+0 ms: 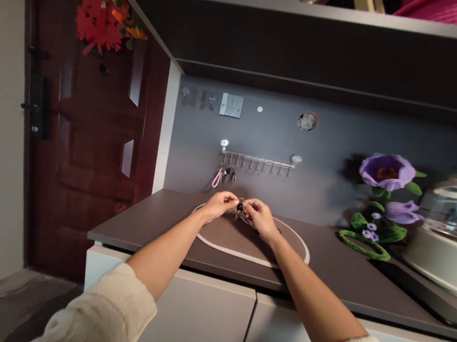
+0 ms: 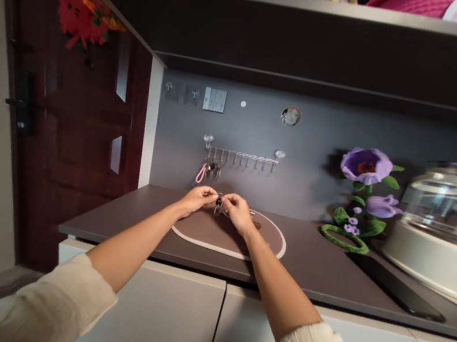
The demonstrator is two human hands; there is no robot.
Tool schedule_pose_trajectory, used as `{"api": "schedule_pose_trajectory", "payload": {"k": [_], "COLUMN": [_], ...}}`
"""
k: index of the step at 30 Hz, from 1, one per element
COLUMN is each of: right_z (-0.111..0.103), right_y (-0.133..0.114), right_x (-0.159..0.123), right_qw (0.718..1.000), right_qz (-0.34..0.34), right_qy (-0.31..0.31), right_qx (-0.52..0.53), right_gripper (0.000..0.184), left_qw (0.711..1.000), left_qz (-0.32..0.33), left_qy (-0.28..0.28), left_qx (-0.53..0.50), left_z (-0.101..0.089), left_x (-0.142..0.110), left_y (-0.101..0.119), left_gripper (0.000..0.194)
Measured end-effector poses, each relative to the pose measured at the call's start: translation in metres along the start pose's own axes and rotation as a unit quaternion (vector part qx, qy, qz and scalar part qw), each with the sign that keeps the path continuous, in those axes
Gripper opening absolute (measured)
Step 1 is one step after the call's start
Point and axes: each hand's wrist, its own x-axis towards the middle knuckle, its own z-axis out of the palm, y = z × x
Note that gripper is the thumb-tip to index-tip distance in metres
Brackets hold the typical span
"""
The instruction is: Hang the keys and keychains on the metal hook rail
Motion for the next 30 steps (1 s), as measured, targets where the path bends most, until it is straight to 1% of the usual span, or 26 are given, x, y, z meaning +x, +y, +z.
{"api": "schedule_pose_trajectory", "payload": {"k": [3,7,10,13,15,18,23,26,30], "right_z": [0.003,0.005,0.004,0.002,0.001,0.002,0.009,0.014,0.019], "right_y": [-0.003,-0.005,-0.007,-0.008,-0.009,-0.014,-0.027,-0.032,-0.035], "right_x": [0.002,0.009,0.019,0.035,0.047,0.066,0.095,0.108,0.124], "right_qw": [1.000,0.999,0.999,0.997,0.996,0.992,0.982,0.976,0.969], "right_qz": [-0.003,-0.017,-0.036,-0.043,-0.039,-0.022,0.026,0.052,0.079], "right_qy": [0.013,0.024,0.037,0.056,0.072,0.104,0.154,0.160,0.179], "right_qx": [0.019,0.019,0.017,0.030,0.039,0.061,0.103,0.135,0.147], "right_gripper": [0.032,0.033,0.035,0.037,0.038,0.034,0.018,0.014,0.018], "left_qw": [1.000,0.998,0.996,0.992,0.990,0.983,0.962,0.946,0.913], "left_qz": [0.003,0.004,-0.002,-0.016,-0.025,-0.042,-0.078,-0.085,-0.073], "left_qy": [0.015,0.049,0.083,0.122,0.139,0.144,0.132,0.121,0.097], "left_qx": [-0.010,-0.031,-0.032,-0.007,0.030,0.104,0.227,0.290,0.389], "left_z": [0.001,0.001,0.000,0.000,0.000,0.000,-0.001,-0.001,0.000], "left_x": [0.001,0.004,0.006,0.008,0.010,0.012,0.014,0.011,0.004], "left_y": [0.001,0.002,0.001,-0.002,-0.006,-0.016,-0.026,-0.024,-0.014], "left_gripper": [0.033,0.029,0.023,0.016,0.011,0.010,0.011,0.012,0.014]}}
